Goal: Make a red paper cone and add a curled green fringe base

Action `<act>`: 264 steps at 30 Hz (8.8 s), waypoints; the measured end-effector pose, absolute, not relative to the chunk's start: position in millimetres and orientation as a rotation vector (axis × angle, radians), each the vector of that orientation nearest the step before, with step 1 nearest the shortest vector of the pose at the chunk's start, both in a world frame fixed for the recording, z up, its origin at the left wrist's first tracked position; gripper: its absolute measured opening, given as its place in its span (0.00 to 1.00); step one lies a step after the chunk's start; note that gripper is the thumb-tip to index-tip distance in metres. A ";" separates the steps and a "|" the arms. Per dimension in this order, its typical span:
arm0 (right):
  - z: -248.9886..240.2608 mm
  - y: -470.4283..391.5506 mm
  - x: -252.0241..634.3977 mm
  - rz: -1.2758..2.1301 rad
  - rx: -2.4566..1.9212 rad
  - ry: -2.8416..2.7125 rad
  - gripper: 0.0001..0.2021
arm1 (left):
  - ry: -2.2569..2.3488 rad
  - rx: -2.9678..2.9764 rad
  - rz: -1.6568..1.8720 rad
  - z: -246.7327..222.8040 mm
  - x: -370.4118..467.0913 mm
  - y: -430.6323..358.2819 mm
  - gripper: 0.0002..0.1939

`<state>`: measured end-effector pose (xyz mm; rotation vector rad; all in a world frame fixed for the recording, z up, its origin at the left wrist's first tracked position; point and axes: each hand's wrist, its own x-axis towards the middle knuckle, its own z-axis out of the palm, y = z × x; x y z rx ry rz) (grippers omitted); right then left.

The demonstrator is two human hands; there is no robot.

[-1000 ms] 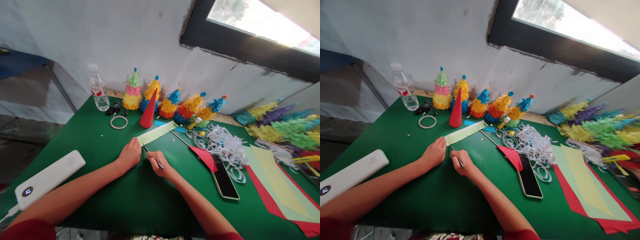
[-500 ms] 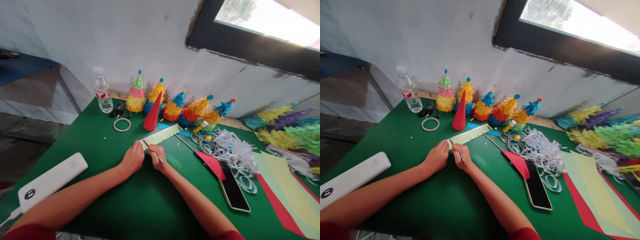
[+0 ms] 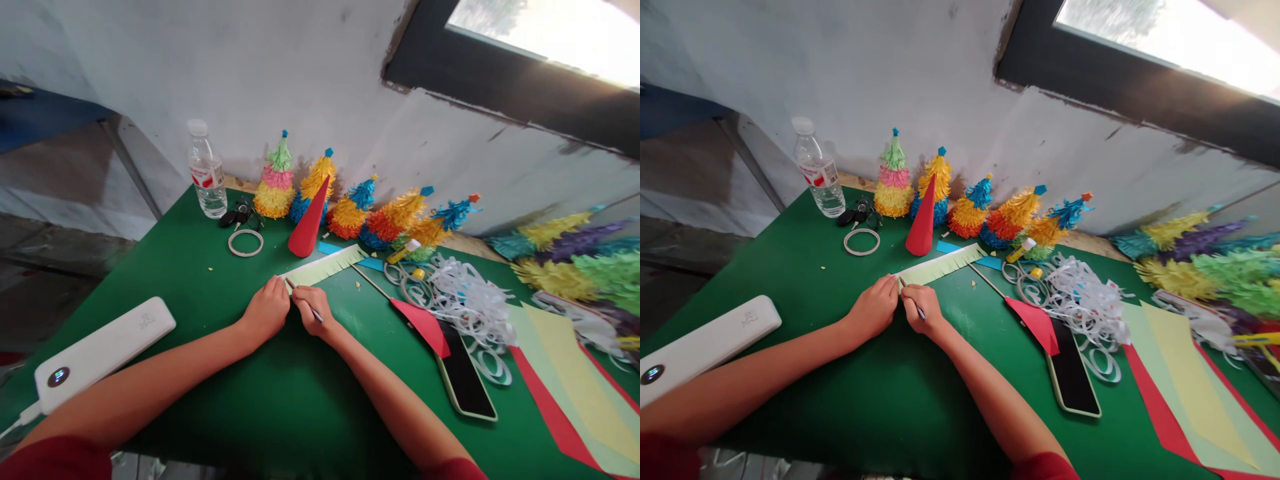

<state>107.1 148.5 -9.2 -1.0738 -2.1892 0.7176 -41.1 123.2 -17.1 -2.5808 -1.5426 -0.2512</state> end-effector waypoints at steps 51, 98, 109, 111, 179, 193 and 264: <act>-4.5 111.6 133.3 0.924 -1.011 -2.088 0.10 | -1.528 -2.470 -0.145 -15.2 -39.1 119.0 0.20; -10.9 140.6 98.5 0.803 -0.970 -2.003 0.11 | -1.620 -2.609 -0.152 -6.1 -50.4 116.6 0.27; 0.5 120.0 110.0 0.778 -1.031 -2.207 0.12 | -1.672 -2.613 -0.061 -4.3 -48.7 114.7 0.24; 2.2 111.1 115.6 0.818 -1.031 -2.199 0.12 | -1.657 -2.638 -0.053 -3.7 -50.4 114.9 0.25; 6.4 114.8 96.8 0.835 -1.103 -2.152 0.12 | -1.490 -2.877 -0.009 26.0 -79.4 149.4 0.15; -11.6 96.5 125.7 1.258 -0.921 -1.683 0.11 | -1.476 -2.965 -0.637 17.6 -84.4 159.6 0.17; -51.9 -26.3 431.6 0.182 -2.433 -1.513 0.35 | -2.312 -2.861 -1.165 -4.6 -81.9 159.0 0.19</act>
